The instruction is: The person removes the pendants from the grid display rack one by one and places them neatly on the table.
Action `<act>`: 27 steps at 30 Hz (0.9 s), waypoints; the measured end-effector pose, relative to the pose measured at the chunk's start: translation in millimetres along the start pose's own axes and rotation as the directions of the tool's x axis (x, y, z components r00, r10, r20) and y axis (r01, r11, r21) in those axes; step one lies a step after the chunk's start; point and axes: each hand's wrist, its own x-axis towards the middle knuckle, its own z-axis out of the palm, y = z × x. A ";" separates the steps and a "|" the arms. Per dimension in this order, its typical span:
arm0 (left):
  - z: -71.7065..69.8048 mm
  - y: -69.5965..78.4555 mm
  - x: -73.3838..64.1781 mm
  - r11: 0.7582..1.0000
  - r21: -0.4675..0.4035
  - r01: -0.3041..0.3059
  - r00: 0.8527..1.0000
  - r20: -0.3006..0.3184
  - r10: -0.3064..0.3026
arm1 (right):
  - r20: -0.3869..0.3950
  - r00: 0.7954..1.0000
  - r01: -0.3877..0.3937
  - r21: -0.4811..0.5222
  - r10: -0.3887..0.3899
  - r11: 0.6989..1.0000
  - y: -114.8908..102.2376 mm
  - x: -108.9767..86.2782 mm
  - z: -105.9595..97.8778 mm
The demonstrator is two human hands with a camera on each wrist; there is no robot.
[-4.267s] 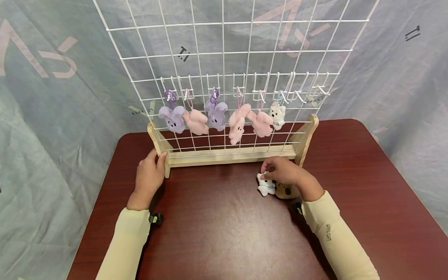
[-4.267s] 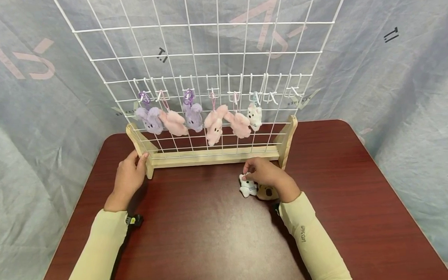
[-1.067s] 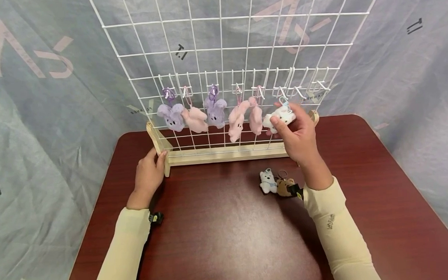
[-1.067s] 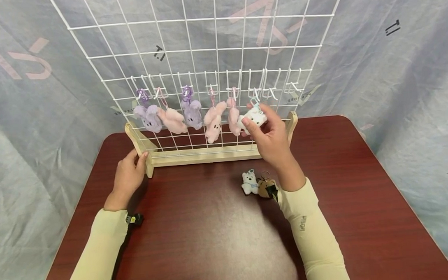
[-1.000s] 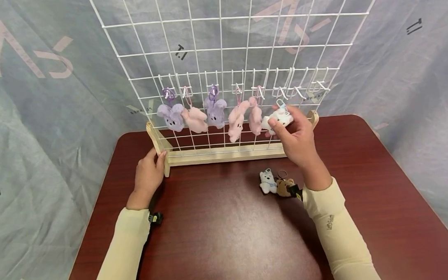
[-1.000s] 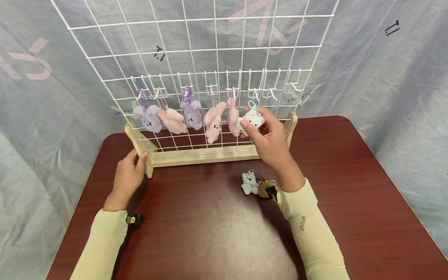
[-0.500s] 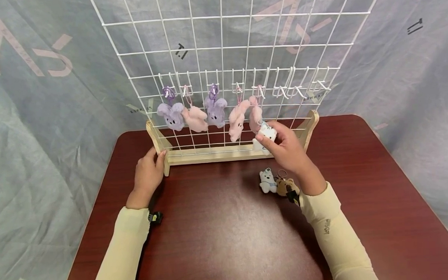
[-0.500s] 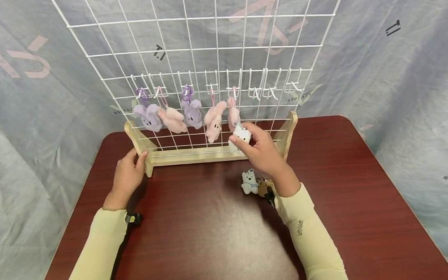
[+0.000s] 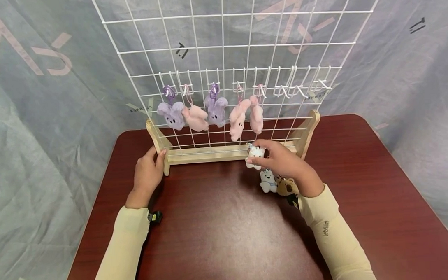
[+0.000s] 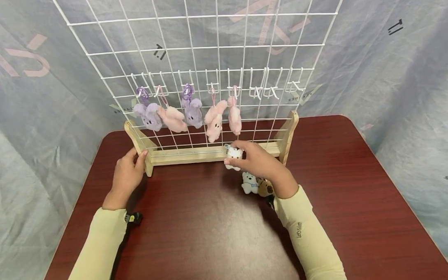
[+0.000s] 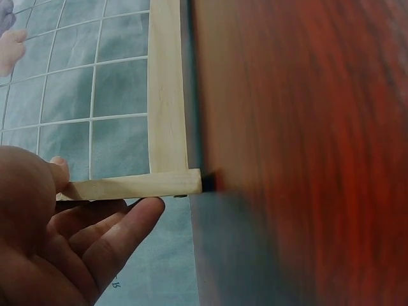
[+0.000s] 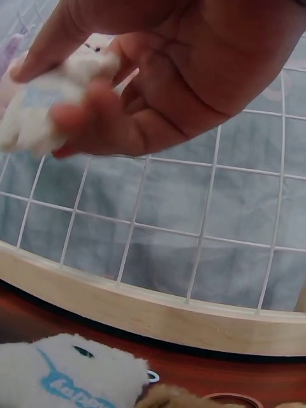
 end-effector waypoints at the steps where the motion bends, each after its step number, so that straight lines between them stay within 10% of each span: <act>1: -0.3 0.2 0.7 1.000 -0.002 -0.003 1.000 0.002 0.003 | 0.011 1.000 -0.002 -0.015 0.002 1.000 0.9 0.1 0.3; 9: -2.5 1.6 2.7 1.000 -0.008 -0.017 1.000 0.007 0.017 | 0.187 0.982 -0.037 0.002 0.036 0.999 7.6 1.7 3.5; 18: -2.0 0.3 -0.1 1.000 -0.015 -0.002 1.000 0.014 0.002 | 0.353 0.905 -0.231 -0.060 0.237 0.971 18.1 -0.1 6.3; 27: -1.1 -1.0 0.9 1.000 -0.016 0.003 1.000 0.019 -0.002 | 0.432 0.886 -0.208 0.053 0.166 0.977 28.8 4.7 12.8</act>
